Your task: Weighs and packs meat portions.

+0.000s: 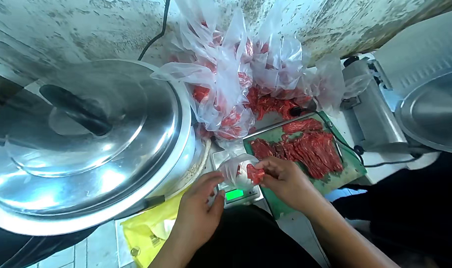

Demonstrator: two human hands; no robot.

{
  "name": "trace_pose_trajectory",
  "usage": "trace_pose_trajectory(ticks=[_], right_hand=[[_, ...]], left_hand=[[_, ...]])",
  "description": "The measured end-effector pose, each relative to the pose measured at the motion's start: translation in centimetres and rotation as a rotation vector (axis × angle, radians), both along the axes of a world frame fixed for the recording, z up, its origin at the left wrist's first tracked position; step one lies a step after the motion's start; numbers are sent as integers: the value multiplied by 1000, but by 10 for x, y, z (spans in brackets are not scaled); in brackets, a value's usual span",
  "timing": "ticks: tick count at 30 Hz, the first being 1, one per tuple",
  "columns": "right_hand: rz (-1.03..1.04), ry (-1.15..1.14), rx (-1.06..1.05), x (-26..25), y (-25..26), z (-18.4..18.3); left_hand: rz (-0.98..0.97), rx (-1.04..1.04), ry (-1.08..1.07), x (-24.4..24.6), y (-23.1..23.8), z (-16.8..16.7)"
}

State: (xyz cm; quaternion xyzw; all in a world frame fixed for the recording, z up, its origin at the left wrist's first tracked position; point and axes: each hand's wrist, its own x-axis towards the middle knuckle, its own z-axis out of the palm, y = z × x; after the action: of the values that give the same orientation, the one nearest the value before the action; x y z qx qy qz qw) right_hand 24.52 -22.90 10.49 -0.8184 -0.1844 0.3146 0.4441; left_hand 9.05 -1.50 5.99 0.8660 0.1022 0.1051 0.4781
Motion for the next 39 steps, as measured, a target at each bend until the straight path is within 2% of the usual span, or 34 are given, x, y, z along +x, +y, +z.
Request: trace_pose_trajectory(ticks=[3, 6, 14, 22, 33, 39], right_hand=[[-13, 70, 99, -2, -5, 4], [-15, 132, 193, -5, -8, 7], [-39, 403, 525, -6, -16, -1], [-149, 347, 435, -11, -7, -1], [-146, 356, 417, 0, -12, -10], [-171, 322, 407, 2, -17, -9]], left_hand=[[-62, 175, -105, 17, -11, 15], [-126, 307, -88, 33, -22, 19], [-160, 246, -101, 47, -31, 13], [-142, 241, -81, 47, -32, 13], [-80, 244, -90, 47, -32, 5], [-81, 326, -89, 45, -33, 6]])
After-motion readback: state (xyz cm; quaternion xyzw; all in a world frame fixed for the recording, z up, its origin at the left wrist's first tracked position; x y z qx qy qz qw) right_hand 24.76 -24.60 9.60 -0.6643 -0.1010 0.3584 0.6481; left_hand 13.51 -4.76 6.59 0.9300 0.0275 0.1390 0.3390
